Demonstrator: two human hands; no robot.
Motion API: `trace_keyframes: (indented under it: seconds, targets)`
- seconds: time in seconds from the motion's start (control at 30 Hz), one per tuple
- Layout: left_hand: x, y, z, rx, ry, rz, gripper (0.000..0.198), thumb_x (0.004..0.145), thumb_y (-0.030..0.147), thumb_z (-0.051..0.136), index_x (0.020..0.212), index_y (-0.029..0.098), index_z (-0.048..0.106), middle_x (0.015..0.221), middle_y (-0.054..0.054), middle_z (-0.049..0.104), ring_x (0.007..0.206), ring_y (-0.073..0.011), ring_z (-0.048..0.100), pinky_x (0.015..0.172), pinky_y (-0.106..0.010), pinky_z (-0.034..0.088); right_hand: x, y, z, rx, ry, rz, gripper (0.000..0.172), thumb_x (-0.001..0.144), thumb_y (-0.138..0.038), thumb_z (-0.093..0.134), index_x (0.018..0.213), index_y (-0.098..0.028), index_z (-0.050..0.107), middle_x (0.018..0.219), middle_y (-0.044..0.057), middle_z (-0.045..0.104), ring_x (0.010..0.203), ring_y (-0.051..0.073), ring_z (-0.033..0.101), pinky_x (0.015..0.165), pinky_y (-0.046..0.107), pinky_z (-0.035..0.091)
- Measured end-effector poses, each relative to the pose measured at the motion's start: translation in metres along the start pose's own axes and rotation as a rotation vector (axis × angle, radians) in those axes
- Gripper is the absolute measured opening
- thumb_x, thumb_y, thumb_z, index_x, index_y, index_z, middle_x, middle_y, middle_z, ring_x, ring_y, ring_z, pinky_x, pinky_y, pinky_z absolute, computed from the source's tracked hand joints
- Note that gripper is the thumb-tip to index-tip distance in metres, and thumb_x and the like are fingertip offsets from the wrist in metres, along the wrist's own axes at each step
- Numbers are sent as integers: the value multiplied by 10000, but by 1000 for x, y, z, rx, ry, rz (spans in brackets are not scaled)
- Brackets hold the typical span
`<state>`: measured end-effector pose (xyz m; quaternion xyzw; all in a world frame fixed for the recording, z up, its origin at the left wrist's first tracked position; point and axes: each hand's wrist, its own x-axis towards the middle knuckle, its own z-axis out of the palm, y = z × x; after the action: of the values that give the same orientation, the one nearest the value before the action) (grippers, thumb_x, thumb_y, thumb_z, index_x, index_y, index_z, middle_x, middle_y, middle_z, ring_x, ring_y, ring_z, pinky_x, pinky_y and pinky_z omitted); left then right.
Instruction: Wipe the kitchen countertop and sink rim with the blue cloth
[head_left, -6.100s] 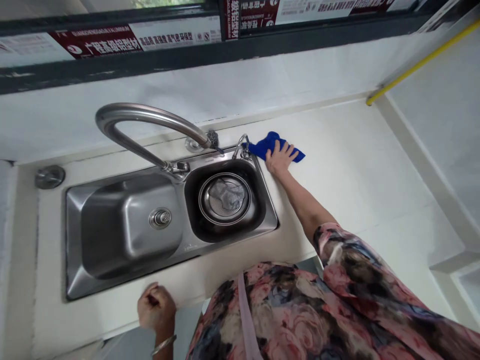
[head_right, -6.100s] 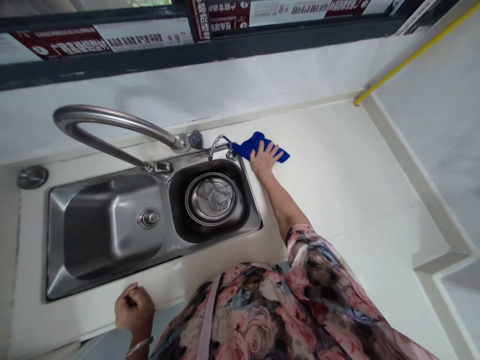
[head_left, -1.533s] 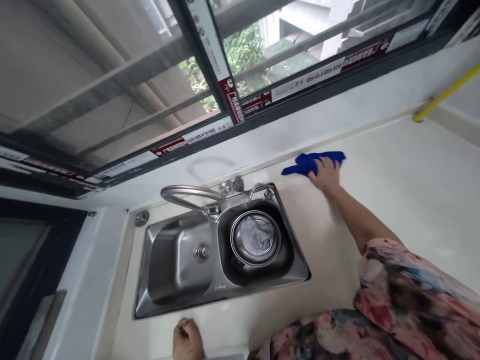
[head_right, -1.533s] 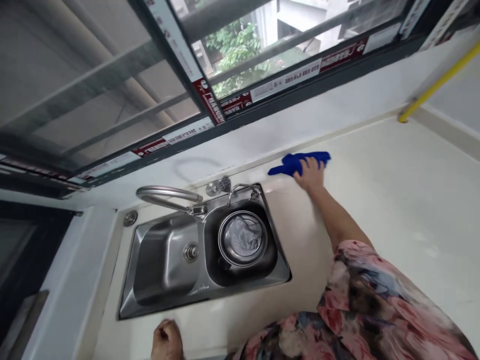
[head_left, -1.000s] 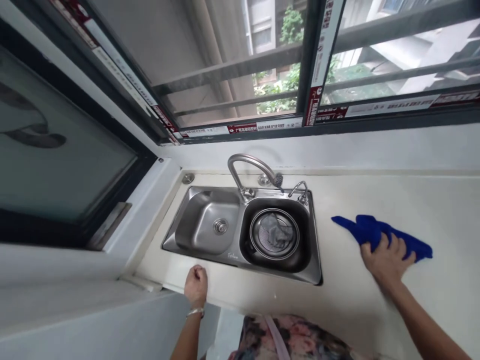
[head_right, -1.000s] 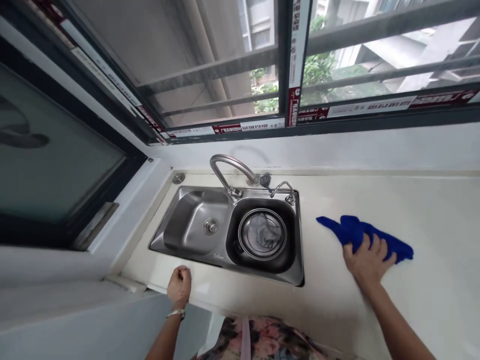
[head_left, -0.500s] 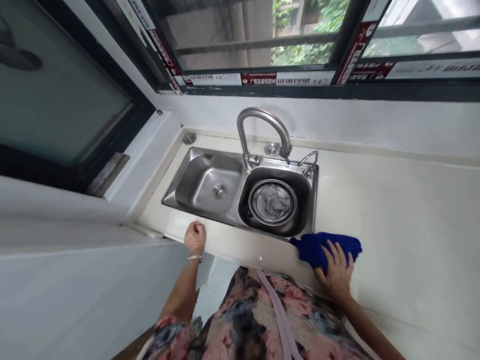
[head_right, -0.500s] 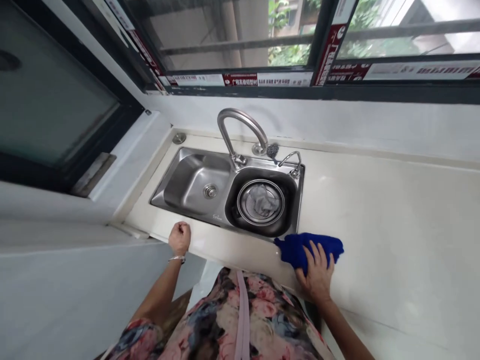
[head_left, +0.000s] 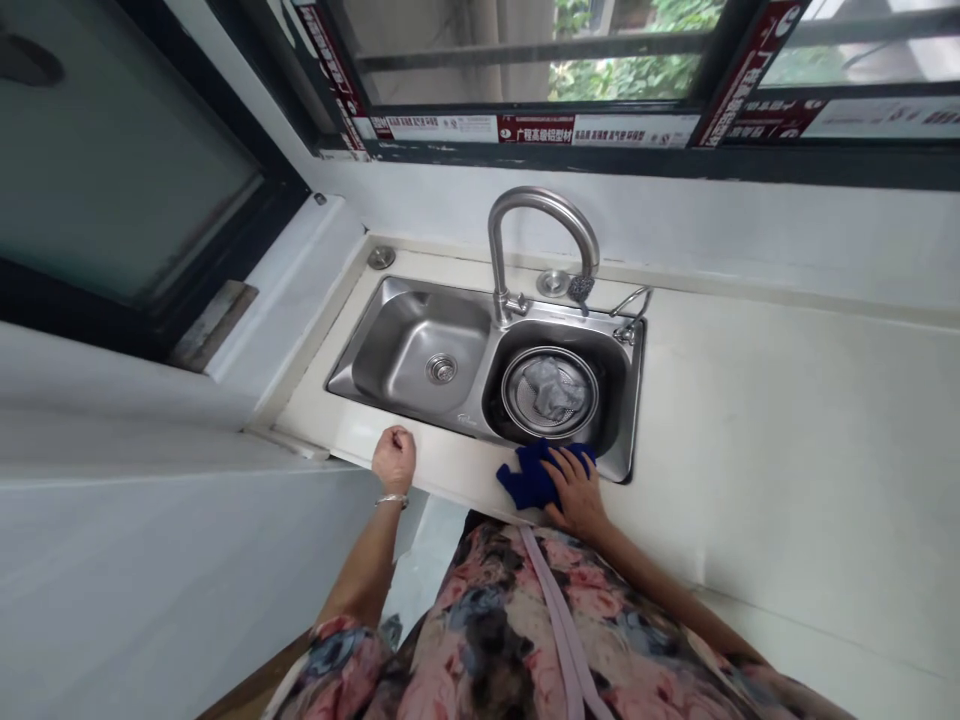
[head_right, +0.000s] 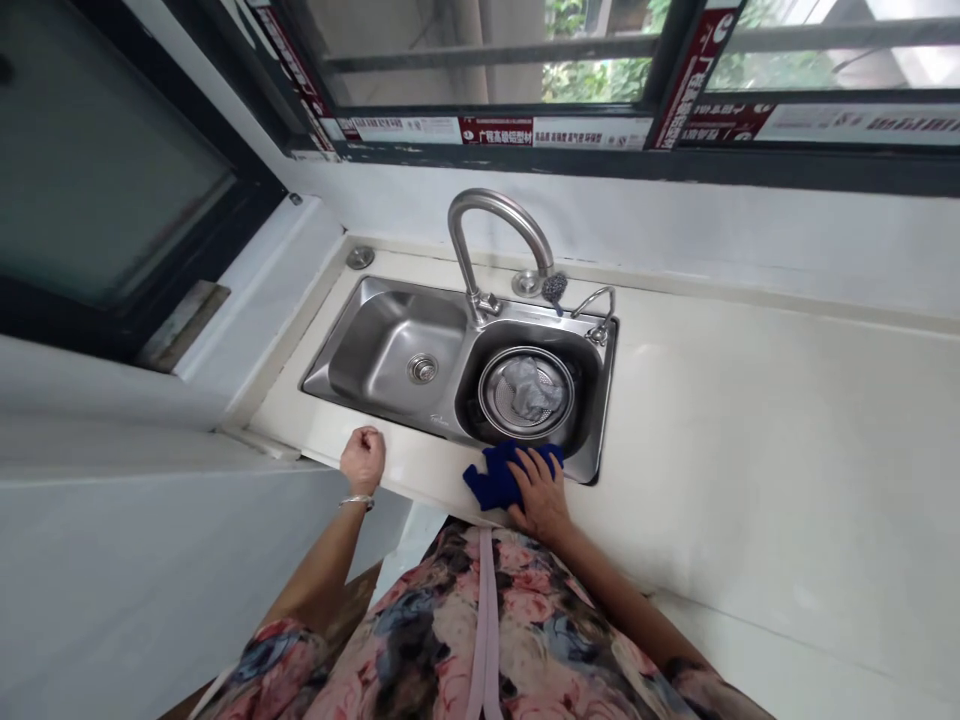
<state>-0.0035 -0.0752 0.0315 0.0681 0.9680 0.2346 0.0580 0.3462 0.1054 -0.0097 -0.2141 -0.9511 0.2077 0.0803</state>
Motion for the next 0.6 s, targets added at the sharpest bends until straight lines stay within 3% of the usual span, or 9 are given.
trace_keyframes:
  seconds: [0.2,0.4,0.47,0.6]
  targets:
    - [1,-9,-1,-72,-34,61,244,959,277,529,1028,207,752,858,-59,717,821,-223,640,762,-311,437,51,-44,8,52,-75,-34,730,814,-339,648,1524,-167,619,1668,168,515,1520,399,404,1304,615,171]
    - [-17,-5,-4,-184,-142,158,308,974,315,510,1147,201,739,880,-58,743,805,-213,689,789,-330,525,77,-63,27,185,55,167,625,824,-278,616,1436,-175,686,1491,184,672,1343,360,596,1179,578,386]
    - [-29,2,2,-279,-285,234,327,949,370,582,1208,223,716,941,-49,783,806,-201,721,803,-329,568,82,-62,33,286,137,249,567,839,-293,585,1380,-181,717,1409,172,728,1283,343,649,1138,552,447]
    - [-49,28,24,-647,-821,384,622,923,543,654,1456,228,592,1311,-133,776,1112,-245,764,992,-385,607,99,-57,29,620,308,479,544,866,-460,574,1293,-173,751,1231,146,806,1128,329,729,1057,497,544]
